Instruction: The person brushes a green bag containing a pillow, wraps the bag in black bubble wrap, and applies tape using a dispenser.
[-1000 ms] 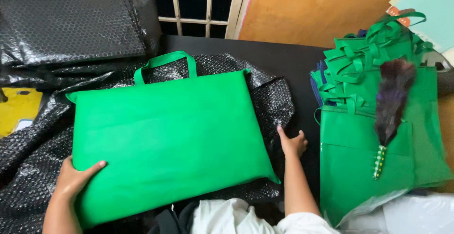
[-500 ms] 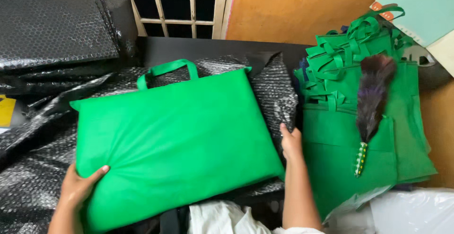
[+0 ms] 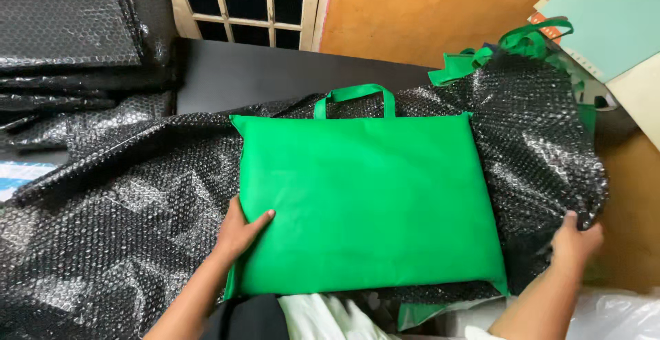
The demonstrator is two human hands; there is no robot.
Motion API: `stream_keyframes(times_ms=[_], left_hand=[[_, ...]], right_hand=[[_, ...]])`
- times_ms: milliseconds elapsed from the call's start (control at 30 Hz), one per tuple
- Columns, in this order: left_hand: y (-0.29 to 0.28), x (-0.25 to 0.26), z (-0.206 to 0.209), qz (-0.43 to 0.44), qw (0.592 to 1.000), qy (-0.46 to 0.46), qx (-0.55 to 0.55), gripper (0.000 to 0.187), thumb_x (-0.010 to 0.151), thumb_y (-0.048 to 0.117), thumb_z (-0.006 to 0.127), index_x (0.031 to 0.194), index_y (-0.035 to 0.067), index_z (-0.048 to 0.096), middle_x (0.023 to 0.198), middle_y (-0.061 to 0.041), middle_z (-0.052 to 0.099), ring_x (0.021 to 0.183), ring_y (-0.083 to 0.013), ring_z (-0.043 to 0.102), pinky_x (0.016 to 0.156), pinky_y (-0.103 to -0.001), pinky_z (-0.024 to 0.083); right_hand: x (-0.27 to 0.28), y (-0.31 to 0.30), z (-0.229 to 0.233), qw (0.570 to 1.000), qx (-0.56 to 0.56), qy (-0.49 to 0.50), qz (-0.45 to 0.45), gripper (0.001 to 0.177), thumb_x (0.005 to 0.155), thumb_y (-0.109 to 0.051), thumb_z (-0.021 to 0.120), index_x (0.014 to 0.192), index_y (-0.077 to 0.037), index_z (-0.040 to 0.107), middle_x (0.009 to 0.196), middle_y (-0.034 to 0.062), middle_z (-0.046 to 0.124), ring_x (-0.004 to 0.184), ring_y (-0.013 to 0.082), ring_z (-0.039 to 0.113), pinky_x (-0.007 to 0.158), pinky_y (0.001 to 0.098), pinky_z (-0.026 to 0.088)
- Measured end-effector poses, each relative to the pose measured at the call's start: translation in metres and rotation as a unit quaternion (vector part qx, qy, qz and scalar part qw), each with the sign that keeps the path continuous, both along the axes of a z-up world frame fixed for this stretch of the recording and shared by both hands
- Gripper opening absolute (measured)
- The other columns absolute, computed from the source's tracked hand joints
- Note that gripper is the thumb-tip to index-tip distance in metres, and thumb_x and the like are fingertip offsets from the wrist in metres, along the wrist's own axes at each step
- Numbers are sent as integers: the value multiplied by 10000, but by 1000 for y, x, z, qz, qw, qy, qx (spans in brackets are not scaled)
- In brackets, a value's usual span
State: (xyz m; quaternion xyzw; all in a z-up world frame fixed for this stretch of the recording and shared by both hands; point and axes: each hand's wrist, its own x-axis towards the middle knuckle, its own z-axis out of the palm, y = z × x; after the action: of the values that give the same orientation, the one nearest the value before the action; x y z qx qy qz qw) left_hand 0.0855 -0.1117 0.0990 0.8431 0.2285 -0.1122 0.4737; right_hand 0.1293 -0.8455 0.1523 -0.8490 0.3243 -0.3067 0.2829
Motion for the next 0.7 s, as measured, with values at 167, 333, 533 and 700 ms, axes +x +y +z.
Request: stream_keyframes(times_ms=[167,333,533,700], left_hand=[[47,19,25,-23,995,72,-68,816,861,652,515,1458,97,469,1504,-172,543,1334,-345,571,1134,-511,462],[144,71,-1,71,955,-224,183,270,1017,236,652,1210,48,657,1181,-174,648,1055,-316,618,896,-455,480],[185,167,16,-35,948,-164,271,598,1009,140,622,1561,193,400,1580,-152,397,1387,-417,485,1050,-608,493],[229,258,-118,-192,921,45,336,622,874,438,716,1434,401,447,1365,-64,629,1247,-294,632,1028,-503,525]], right_hand=[[-9,137,97,952,-229,128,-158,963,885,-294,1029,1544,-10,386,1348,298,460,1155,499,472,924,622,398],[37,225,49,936,-234,-42,260,603,850,-188,785,1408,-61,594,1264,294,561,1189,503,490,1046,597,309],[51,410,2,835,-123,125,521,653,768,-246,846,1374,-166,617,1230,123,618,1280,348,561,1106,528,373],[35,484,1,787,-199,321,487,615,880,-462,737,1439,-313,529,1416,40,476,1399,291,407,1113,604,337]])
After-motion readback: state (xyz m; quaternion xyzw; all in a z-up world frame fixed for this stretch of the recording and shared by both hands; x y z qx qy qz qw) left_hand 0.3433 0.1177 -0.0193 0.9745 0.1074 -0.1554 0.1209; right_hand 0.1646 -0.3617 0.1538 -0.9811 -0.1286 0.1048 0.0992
